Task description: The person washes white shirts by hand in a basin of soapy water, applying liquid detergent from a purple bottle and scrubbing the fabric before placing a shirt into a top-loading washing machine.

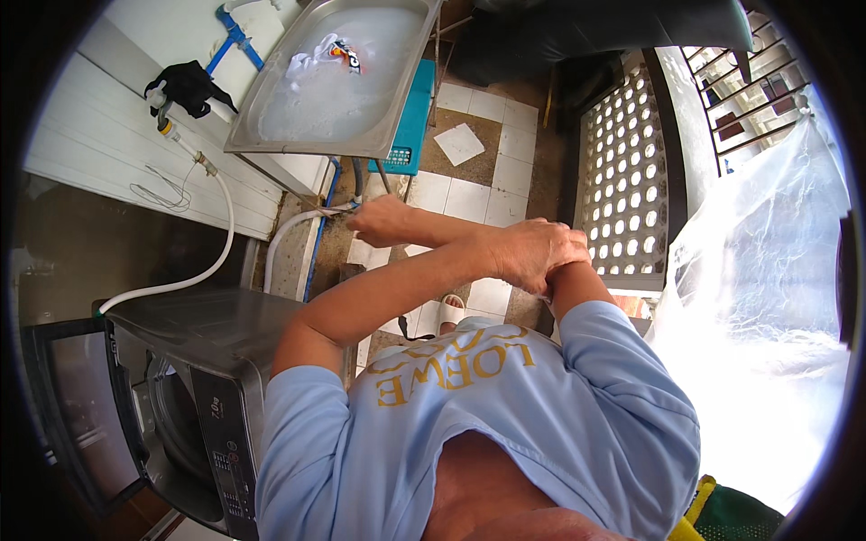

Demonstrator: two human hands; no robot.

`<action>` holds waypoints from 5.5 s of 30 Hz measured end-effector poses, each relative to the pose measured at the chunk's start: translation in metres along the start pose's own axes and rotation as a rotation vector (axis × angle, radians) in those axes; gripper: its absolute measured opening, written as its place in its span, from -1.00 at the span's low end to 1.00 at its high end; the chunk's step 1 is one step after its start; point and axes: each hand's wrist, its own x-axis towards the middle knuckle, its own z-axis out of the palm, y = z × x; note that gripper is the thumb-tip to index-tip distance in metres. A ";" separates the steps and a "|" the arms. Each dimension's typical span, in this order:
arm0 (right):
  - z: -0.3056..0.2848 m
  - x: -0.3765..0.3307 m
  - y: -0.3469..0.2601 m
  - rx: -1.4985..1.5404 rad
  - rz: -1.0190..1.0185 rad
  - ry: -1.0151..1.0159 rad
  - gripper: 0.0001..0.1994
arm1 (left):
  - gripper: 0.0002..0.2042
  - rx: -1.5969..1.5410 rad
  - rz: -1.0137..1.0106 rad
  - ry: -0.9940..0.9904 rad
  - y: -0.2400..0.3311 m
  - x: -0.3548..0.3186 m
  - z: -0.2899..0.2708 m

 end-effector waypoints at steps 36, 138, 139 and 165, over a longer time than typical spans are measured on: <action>-0.046 -0.101 0.498 0.305 0.764 -0.588 -0.79 | -0.79 -0.855 -0.051 -0.432 -0.410 0.231 -0.192; -0.150 0.363 0.473 0.355 -0.014 -0.335 -0.67 | -0.63 -0.348 -1.367 1.509 -0.422 -0.114 -0.260; -0.152 0.363 0.472 0.407 -0.029 -0.244 -0.66 | -0.62 -0.100 -1.458 1.627 -0.423 -0.124 -0.253; -0.162 0.404 0.491 1.275 -0.016 -0.634 -0.75 | -0.60 0.909 -2.177 1.420 -0.447 -0.203 -0.203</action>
